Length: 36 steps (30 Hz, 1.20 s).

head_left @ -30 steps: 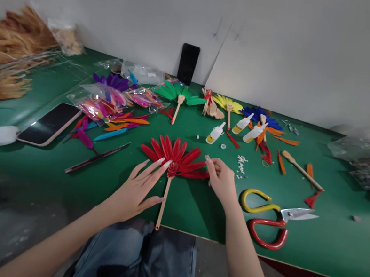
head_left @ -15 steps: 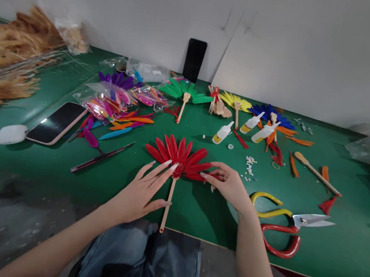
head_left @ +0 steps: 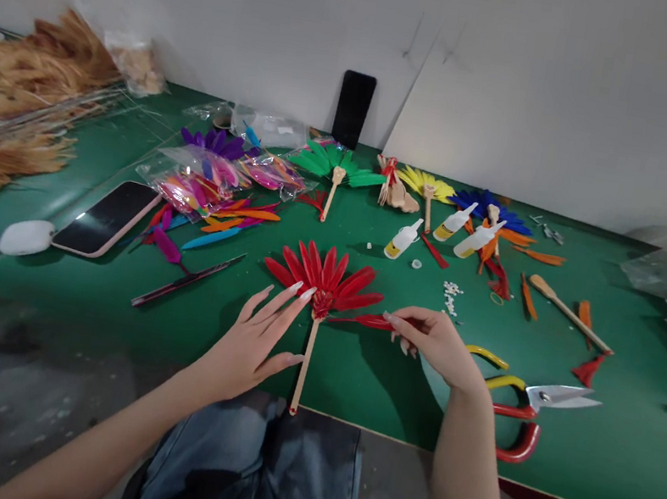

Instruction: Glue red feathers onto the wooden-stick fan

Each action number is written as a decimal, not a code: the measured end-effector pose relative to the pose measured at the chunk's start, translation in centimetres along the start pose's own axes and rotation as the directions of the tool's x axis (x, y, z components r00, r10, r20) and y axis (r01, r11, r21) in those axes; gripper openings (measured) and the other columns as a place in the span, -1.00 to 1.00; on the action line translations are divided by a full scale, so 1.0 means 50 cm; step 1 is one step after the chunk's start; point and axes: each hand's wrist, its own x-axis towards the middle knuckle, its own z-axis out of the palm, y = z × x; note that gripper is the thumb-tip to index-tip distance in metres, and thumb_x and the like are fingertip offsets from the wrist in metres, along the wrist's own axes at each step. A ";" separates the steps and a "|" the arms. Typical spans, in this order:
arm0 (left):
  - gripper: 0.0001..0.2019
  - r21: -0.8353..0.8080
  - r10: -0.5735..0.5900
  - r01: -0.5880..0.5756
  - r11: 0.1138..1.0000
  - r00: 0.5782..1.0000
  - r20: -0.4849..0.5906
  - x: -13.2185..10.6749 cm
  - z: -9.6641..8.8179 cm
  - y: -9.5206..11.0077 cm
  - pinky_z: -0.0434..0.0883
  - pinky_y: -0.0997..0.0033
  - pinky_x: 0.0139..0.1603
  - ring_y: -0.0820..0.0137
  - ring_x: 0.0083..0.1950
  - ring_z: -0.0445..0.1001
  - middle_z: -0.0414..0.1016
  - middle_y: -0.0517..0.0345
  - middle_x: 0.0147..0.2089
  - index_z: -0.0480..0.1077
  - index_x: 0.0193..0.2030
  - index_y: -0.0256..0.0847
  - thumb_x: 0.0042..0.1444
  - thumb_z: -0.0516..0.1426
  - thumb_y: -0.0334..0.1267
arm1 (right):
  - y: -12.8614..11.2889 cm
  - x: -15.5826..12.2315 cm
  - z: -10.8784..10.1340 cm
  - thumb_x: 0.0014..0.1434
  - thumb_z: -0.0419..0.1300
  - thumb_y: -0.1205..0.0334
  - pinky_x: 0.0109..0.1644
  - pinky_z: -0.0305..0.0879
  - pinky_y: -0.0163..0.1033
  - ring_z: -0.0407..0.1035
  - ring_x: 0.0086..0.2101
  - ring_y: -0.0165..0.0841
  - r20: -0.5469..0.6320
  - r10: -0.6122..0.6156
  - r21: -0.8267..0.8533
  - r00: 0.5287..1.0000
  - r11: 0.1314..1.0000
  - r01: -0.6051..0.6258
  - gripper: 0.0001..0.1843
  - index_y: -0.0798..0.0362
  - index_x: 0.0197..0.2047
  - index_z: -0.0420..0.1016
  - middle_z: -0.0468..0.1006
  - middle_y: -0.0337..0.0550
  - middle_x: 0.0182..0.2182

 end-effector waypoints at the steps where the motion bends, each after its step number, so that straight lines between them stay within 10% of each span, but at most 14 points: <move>1: -0.32 0.001 -0.008 0.008 1.000 1.000 -0.005 -0.003 0.000 0.001 -0.13 0.04 0.36 0.19 0.43 -0.18 -0.11 -0.01 0.43 -0.53 0.41 -0.16 0.34 -0.17 -0.04 | 0.001 -0.002 0.001 0.06 0.21 -0.12 -0.66 0.18 -0.40 0.26 -0.65 -0.50 -0.001 -0.007 0.008 1.000 1.000 0.007 -0.61 0.09 -0.39 0.50 0.49 -0.18 -0.59; 36: -0.30 0.023 -0.029 0.030 0.999 0.999 -0.036 -0.008 0.006 0.003 -0.11 0.09 0.36 0.21 0.43 -0.15 -0.07 -0.02 0.42 -0.46 0.42 -0.18 0.32 -0.12 -0.03 | 0.008 -0.010 0.028 0.14 0.17 -0.07 -0.61 0.18 -0.40 0.25 -0.67 -0.51 -0.077 -0.094 -0.085 0.993 0.993 0.087 -0.63 0.10 -0.40 0.45 0.50 -0.20 -0.61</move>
